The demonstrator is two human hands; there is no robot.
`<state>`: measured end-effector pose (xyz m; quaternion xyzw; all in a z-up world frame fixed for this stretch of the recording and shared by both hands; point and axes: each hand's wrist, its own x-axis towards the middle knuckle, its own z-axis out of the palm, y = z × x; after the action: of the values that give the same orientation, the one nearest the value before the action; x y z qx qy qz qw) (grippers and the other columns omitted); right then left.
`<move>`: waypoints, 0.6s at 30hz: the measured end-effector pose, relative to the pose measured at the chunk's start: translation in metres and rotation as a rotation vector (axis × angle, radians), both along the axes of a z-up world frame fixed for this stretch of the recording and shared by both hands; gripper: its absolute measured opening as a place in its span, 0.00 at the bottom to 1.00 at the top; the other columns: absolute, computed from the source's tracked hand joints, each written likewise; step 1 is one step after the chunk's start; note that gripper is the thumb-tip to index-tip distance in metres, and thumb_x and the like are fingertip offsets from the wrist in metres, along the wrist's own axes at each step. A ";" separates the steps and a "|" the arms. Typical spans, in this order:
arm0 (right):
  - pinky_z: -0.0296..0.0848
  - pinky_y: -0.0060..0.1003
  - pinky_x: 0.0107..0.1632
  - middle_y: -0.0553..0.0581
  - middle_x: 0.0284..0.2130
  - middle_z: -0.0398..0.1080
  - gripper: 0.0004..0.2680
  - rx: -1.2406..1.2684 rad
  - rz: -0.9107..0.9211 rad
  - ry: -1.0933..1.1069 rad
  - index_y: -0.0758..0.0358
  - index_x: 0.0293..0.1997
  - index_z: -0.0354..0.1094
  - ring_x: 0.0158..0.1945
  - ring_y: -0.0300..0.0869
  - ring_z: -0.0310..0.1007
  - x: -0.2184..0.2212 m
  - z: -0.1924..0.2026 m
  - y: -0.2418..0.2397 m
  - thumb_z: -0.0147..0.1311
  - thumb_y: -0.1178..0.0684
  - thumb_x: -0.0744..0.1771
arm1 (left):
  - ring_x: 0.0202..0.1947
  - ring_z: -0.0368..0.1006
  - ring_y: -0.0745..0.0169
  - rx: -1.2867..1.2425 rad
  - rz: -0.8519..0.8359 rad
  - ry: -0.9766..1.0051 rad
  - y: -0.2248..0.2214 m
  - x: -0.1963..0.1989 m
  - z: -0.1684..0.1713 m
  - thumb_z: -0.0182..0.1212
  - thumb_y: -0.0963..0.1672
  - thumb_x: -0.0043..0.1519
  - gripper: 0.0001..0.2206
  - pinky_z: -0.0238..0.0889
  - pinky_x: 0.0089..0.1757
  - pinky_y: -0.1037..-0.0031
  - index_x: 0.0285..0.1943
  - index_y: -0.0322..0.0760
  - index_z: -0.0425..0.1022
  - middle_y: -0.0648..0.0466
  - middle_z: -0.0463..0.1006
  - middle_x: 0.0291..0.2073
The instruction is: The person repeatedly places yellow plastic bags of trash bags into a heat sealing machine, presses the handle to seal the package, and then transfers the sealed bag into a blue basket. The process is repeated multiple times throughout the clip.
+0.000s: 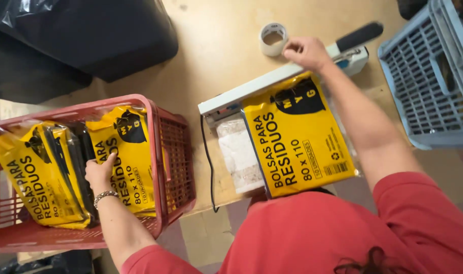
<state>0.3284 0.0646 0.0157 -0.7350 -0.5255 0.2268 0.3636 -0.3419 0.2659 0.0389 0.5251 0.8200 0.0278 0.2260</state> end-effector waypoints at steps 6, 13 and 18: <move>0.73 0.29 0.47 0.51 0.36 0.76 0.04 0.097 0.074 0.247 0.60 0.41 0.75 0.40 0.34 0.73 -0.047 0.084 -0.090 0.52 0.59 0.68 | 0.58 0.68 0.33 0.118 -0.006 -0.004 0.004 -0.005 -0.011 0.70 0.56 0.58 0.34 0.49 0.57 0.40 0.64 0.33 0.60 0.39 0.73 0.58; 0.74 0.46 0.55 0.63 0.58 0.65 0.28 -0.648 -0.376 -0.127 0.67 0.61 0.62 0.60 0.50 0.65 -0.104 0.052 -0.148 0.67 0.41 0.60 | 0.50 0.73 0.22 0.271 -0.290 0.149 0.032 -0.023 -0.005 0.69 0.52 0.61 0.25 0.64 0.50 0.43 0.59 0.31 0.73 0.30 0.78 0.50; 0.73 0.50 0.43 0.59 0.46 0.78 0.21 -0.627 -0.288 -0.053 0.53 0.46 0.73 0.47 0.57 0.78 -0.083 -0.039 -0.157 0.58 0.31 0.58 | 0.34 0.82 0.65 0.828 -0.333 0.399 -0.002 -0.014 0.082 0.73 0.38 0.63 0.08 0.76 0.30 0.83 0.44 0.38 0.77 0.52 0.85 0.39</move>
<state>0.2454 -0.0921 -0.0235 -0.8833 -0.3304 0.3042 0.1346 -0.3559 0.2642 0.1207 0.6898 0.6724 0.2138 -0.1621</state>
